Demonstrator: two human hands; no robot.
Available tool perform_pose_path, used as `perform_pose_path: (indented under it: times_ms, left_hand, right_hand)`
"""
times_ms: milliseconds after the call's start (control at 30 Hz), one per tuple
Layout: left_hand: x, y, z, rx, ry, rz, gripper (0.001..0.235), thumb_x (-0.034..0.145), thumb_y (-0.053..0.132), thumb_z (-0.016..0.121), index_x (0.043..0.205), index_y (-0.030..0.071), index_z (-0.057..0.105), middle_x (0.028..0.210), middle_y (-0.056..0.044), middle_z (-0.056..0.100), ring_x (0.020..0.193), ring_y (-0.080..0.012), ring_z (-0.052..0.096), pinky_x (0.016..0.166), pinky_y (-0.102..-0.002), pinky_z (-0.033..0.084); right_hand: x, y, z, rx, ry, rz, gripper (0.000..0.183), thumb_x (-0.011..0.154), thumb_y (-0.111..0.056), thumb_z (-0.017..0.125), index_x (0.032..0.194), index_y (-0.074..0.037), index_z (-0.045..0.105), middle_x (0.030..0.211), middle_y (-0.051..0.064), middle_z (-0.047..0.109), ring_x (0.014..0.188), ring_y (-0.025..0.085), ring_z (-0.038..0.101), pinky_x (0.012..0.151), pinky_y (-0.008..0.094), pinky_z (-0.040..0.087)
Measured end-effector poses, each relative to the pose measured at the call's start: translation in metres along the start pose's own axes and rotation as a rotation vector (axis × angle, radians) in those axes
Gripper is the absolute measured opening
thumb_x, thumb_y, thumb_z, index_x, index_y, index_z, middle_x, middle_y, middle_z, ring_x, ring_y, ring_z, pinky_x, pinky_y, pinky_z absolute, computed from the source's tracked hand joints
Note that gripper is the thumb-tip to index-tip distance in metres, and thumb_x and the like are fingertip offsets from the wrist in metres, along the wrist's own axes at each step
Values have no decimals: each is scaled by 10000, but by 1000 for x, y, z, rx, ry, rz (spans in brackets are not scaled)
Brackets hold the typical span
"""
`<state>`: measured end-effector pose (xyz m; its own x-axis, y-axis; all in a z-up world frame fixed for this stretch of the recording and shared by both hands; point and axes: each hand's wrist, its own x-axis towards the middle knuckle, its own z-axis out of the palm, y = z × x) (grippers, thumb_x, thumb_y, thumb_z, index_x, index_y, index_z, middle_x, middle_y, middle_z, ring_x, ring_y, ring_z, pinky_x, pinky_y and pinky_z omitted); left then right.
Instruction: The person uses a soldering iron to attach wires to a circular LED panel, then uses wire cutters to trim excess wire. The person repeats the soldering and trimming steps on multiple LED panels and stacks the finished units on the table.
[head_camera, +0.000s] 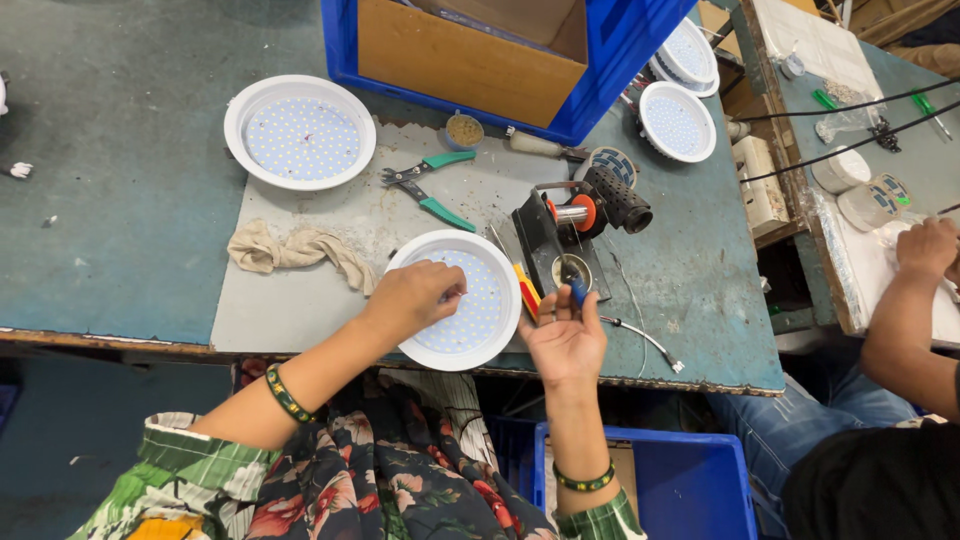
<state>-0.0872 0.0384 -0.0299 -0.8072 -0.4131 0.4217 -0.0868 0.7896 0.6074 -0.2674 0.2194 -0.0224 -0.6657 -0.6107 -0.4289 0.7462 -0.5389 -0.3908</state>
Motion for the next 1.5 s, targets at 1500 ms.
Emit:
perform_pose_path:
  times_ms: [1500]
  left_hand:
    - [-19,5,3,155,69,91,198,801,153,766,961,109,658,924,-41,582,896,-219,634,651,-353,571]
  right_hand:
    - [-72,-8,-51,-1024,-359,-917,289,1014,-200,692,1154,15,560,1038,160,655,877,238,719,854,350,602]
